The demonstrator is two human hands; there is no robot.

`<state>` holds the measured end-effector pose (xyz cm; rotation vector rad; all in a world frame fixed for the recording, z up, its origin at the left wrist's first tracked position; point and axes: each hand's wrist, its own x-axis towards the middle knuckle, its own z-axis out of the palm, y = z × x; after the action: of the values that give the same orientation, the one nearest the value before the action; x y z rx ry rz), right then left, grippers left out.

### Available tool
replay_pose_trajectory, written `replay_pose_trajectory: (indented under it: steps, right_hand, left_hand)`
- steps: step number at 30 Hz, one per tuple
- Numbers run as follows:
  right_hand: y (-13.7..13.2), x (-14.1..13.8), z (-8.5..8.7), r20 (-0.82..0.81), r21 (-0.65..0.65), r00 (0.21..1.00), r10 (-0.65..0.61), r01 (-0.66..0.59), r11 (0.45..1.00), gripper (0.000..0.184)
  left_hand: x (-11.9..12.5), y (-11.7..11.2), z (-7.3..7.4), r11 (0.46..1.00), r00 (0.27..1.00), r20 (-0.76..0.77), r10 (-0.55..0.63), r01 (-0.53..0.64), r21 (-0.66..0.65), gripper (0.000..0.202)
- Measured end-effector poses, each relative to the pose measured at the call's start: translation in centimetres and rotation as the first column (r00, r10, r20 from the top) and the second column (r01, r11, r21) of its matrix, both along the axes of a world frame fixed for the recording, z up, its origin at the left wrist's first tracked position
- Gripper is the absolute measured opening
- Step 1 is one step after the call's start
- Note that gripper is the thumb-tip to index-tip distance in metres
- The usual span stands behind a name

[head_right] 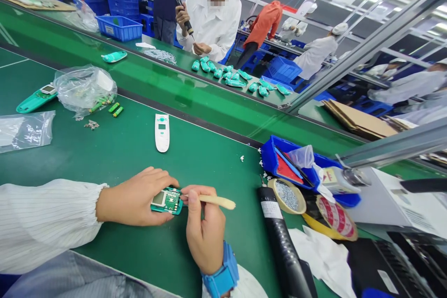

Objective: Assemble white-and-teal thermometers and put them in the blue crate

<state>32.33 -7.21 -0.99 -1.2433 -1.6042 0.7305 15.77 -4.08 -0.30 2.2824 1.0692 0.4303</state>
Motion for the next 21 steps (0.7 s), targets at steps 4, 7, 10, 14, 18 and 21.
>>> replay_pose_trajectory:
  steps: [4, 7, 10, 14, 18, 21]
  right_hand:
    - [-0.01, -0.26, 0.1, -0.165, -0.007, 0.984, 0.071, -0.073, 0.997, 0.014]
    - [0.07, -0.43, -0.12, -0.167, -0.047, 0.979, 0.119, -0.128, 0.991, 0.015]
    - [0.23, -0.56, -0.33, -0.123, -0.058, 0.984, 0.127, -0.135, 0.989, 0.015]
    - [0.43, -0.64, -0.3, -0.078, -0.03, 0.987, 0.141, -0.144, 0.989, 0.016]
    - [0.56, -0.67, -0.22, -0.027, -0.018, 0.987, 0.156, -0.156, 0.988, 0.017]
    - [0.63, -0.66, -0.2, 0.004, -0.005, 0.988, 0.154, -0.154, 0.988, 0.017]
  left_hand:
    - [0.0, 0.1, -0.13, 1.0, 0.999, -0.033, -0.031, 0.031, 0.0, 0.04]
    - [-0.03, 0.21, -0.22, 0.999, 0.998, -0.036, -0.046, 0.046, 0.01, 0.037]
    - [-0.14, 0.33, -0.3, 0.998, 0.998, -0.032, -0.059, 0.059, 0.012, 0.036]
    - [-0.22, 0.37, -0.4, 0.997, 0.997, -0.022, -0.072, 0.072, -0.001, 0.039]
    - [-0.2, 0.34, -0.42, 0.998, 0.998, 0.003, -0.06, 0.06, -0.034, 0.046]
    - [-0.19, 0.37, -0.36, 0.997, 0.998, 0.006, -0.061, 0.061, -0.049, 0.047]
